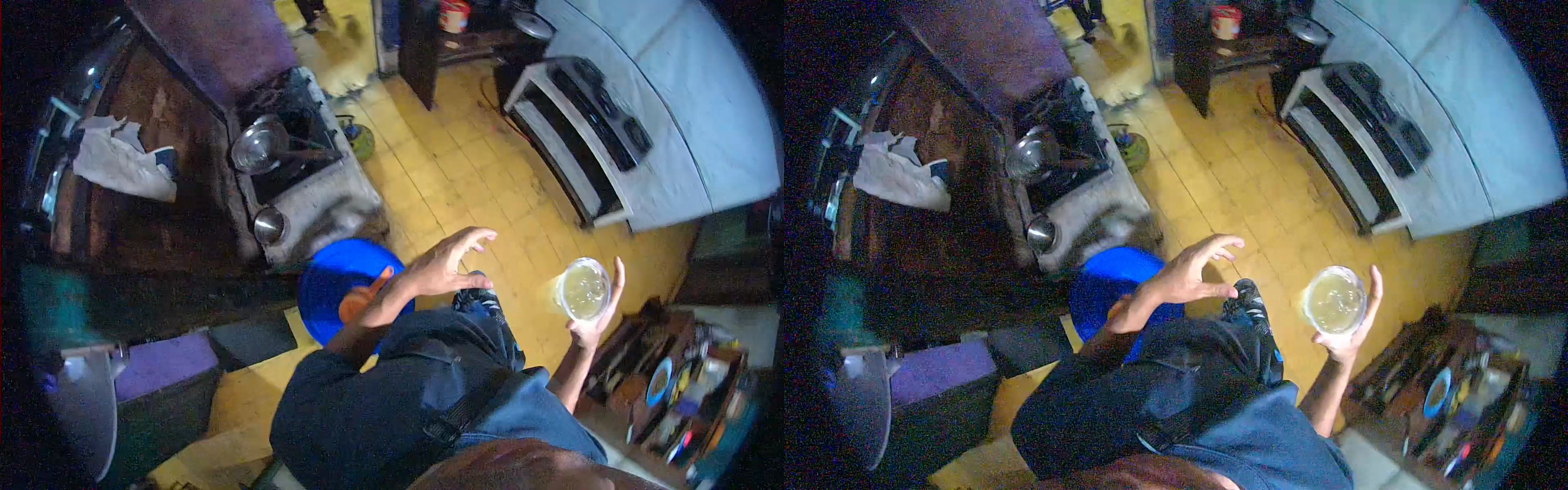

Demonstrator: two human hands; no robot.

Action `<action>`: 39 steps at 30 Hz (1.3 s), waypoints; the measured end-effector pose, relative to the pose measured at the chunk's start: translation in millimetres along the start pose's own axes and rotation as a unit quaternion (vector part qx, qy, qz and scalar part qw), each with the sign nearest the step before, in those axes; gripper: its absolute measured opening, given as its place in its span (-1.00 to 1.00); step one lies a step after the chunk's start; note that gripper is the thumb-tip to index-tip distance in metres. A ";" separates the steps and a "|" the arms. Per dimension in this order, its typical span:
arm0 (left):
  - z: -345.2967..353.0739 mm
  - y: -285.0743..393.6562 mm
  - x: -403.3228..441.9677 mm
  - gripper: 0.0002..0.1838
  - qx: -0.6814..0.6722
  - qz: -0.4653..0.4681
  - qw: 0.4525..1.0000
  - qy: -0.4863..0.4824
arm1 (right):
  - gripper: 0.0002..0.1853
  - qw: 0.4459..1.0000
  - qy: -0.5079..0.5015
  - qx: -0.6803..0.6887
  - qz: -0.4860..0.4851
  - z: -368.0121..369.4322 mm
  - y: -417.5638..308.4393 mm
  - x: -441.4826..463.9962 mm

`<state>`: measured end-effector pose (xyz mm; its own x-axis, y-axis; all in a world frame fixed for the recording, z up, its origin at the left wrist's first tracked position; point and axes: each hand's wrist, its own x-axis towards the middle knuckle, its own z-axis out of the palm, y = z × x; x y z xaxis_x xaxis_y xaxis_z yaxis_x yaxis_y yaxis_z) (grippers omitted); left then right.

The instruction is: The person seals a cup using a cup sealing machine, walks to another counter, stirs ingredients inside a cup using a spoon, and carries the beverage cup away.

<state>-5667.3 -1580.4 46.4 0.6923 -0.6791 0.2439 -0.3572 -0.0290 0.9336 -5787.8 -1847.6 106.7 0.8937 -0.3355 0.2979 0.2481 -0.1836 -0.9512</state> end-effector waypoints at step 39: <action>-993.7 -487.5 514.9 -0.39 0.138 -0.302 0.895 0.297 | 0.36 0.860 -0.441 0.240 -0.093 932.3 289.8 1068.7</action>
<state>-4513.7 -1187.1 -22.1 0.9934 0.0291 -0.1105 0.1104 -0.4953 0.8617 -4412.3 -1397.9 73.9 0.7046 0.5289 0.4730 0.3538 0.3159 -0.8804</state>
